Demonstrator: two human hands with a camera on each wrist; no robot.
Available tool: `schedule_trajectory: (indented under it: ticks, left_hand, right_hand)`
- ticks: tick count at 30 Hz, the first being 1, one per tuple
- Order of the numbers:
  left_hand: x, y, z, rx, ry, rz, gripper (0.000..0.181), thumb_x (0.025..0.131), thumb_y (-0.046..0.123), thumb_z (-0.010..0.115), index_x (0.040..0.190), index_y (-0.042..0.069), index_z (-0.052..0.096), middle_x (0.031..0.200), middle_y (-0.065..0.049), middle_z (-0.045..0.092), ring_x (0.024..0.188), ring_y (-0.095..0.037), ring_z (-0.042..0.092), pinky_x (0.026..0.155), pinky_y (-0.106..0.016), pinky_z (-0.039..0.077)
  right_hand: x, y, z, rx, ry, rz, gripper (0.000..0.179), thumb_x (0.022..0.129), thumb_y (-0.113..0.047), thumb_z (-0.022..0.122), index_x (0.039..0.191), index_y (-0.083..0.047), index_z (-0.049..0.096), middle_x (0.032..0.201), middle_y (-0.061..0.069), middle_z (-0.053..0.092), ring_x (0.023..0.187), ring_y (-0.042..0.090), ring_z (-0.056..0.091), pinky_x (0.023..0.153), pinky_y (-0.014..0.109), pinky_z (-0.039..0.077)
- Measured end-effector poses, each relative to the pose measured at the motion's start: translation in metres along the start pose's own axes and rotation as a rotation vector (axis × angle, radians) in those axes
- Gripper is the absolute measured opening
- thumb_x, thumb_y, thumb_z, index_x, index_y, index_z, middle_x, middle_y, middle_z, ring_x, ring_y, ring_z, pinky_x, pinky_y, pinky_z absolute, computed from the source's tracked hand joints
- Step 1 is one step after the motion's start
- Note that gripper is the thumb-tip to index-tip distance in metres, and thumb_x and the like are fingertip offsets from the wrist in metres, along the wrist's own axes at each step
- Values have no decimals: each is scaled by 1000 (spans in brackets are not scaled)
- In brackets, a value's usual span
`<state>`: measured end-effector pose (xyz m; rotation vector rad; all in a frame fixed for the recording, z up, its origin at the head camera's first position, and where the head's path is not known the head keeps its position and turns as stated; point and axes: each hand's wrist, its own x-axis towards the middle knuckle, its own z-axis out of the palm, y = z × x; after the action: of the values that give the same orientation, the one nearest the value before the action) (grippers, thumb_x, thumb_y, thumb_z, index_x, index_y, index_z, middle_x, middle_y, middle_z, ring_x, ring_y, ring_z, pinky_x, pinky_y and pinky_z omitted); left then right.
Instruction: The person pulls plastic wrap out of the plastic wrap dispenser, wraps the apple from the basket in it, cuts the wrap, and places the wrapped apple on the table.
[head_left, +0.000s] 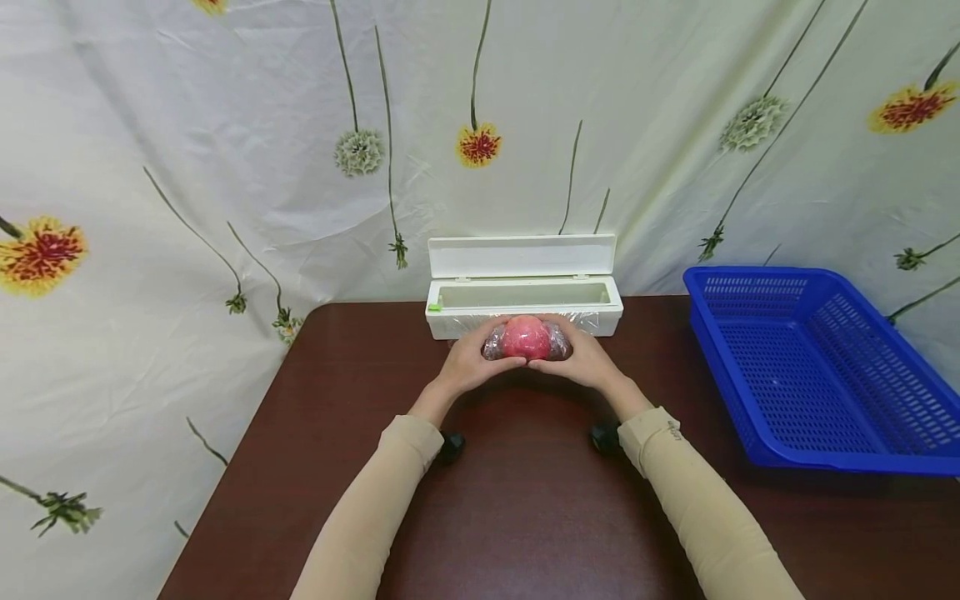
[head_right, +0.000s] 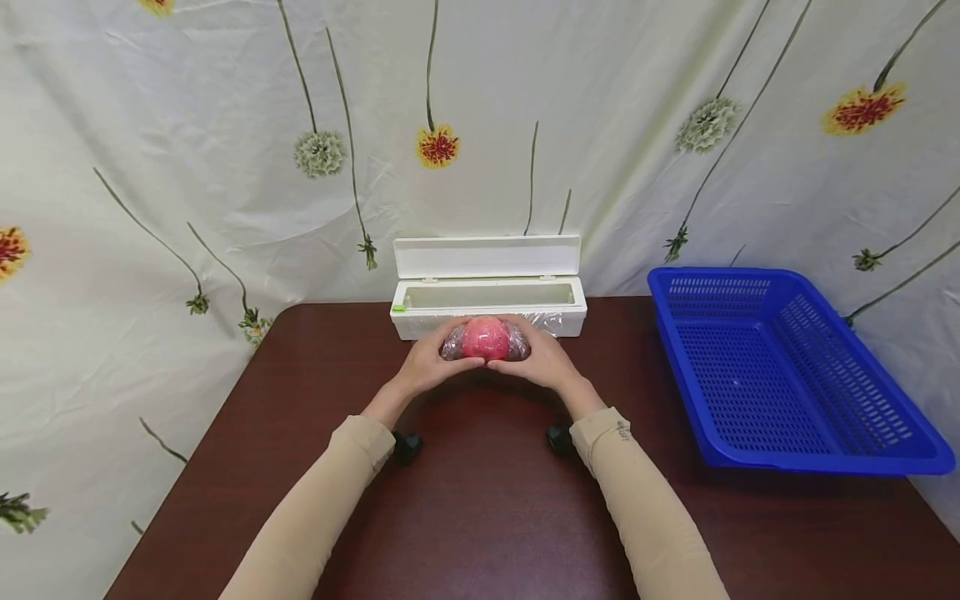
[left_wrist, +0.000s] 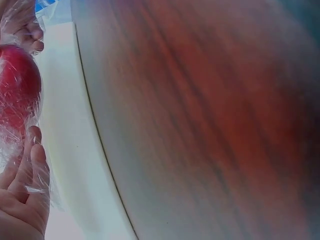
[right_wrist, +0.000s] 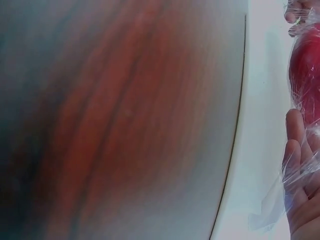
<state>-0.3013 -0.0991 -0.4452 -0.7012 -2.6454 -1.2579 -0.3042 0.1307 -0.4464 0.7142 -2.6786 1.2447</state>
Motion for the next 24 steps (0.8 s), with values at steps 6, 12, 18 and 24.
schedule_trajectory:
  ticks: [6,12,18,24]
  left_hand:
    - [0,1,-1,15,-14,-24,70,74,56,71,134,30,48,126,2,56,109,-18,54,92,-43,45]
    - [1,1,-1,13,-22,-23,68,75,56,70,133,29,49,123,1,58,106,-18,55,91,-43,46]
    - [1,1,-2,-3,-27,-49,65,76,56,69,132,31,49,121,1,58,104,-18,55,89,-42,47]
    - [1,2,-2,-21,-40,-62,65,76,57,69,132,31,49,122,1,58,105,-19,54,90,-43,47]
  right_hand:
    - [-1,3,2,42,19,-46,76,73,-43,79,137,-24,42,133,6,50,117,26,49,97,49,40]
    - [1,4,4,11,58,-137,74,73,-45,78,134,-17,49,131,4,50,119,23,45,99,48,38]
    - [2,1,4,-27,49,-164,71,76,-43,75,135,-14,49,132,5,50,120,24,45,98,49,38]
    - [-1,0,5,-9,17,-105,77,79,-42,72,143,-14,39,138,9,46,124,28,44,99,51,37]
